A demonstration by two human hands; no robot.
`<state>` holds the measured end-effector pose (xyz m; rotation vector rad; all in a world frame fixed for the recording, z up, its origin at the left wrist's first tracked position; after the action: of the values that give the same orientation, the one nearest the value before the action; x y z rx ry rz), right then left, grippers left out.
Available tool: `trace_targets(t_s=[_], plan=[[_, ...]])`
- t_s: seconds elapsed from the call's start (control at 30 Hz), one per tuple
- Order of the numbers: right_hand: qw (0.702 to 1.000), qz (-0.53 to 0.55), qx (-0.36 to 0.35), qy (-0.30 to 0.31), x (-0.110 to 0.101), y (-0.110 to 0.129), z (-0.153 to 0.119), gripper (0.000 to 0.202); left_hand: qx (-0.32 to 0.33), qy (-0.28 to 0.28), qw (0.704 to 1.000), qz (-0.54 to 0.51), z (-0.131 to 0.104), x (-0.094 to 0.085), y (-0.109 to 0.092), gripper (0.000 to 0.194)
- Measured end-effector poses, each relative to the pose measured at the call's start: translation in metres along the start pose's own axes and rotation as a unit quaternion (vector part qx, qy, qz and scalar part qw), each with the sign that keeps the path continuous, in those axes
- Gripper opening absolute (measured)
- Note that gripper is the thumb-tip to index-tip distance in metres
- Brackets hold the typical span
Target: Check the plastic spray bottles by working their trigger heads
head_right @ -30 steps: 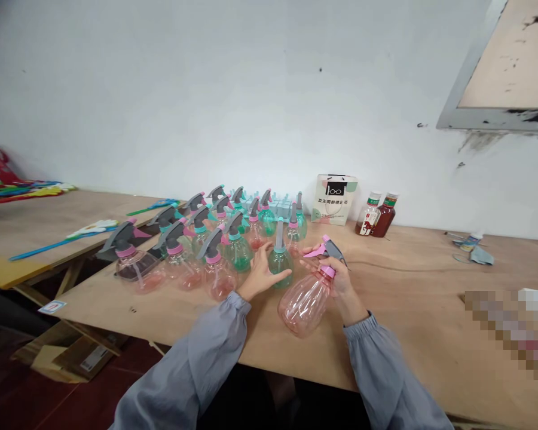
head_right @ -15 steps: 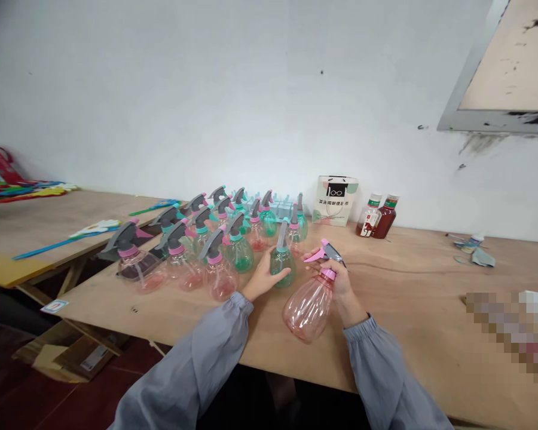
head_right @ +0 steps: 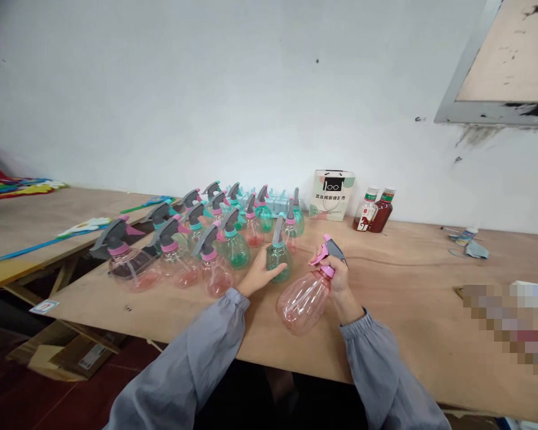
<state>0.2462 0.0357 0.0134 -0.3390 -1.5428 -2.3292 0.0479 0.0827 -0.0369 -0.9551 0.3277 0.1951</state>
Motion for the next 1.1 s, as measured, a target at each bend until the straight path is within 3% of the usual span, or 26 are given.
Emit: trace_targets(t_s=[0.17, 0.4, 0.63, 0.83, 1.1], plan=[[0.999, 0.027, 0.028, -0.017, 0.002, -0.003, 0.0, 0.024, 0.01, 0.005, 1.0, -0.003, 0.001, 0.001, 0.003, 0.067], [0.999, 0.045, -0.003, -0.01, 0.004, 0.004, -0.003, 0.011, 0.02, 0.011, 1.0, 0.0, 0.001, 0.001, 0.001, 0.068], [1.0, 0.025, 0.016, -0.001, 0.004, -0.003, 0.0, 0.026, 0.024, 0.027, 0.999, 0.0, 0.001, 0.001, -0.003, 0.067], [0.999, 0.037, -0.028, -0.004, -0.002, 0.0, 0.0, 0.011, 0.014, 0.022, 1.0, 0.004, 0.001, 0.001, 0.0, 0.069], [0.999, 0.025, -0.01, -0.031, -0.005, -0.004, 0.002, 0.022, 0.011, 0.026, 1.0, -0.001, 0.001, 0.001, 0.0, 0.069]])
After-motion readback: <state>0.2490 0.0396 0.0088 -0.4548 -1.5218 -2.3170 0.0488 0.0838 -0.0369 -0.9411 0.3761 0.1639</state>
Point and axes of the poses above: each hand's wrist, its own z-axis towards the middle knuckle, its own x-axis out of the palm, y = z × x, the point moved 7 cm from there along z, towards the middle knuckle, and after that the axes turned 1 degree about y, right-handed, at the moved point
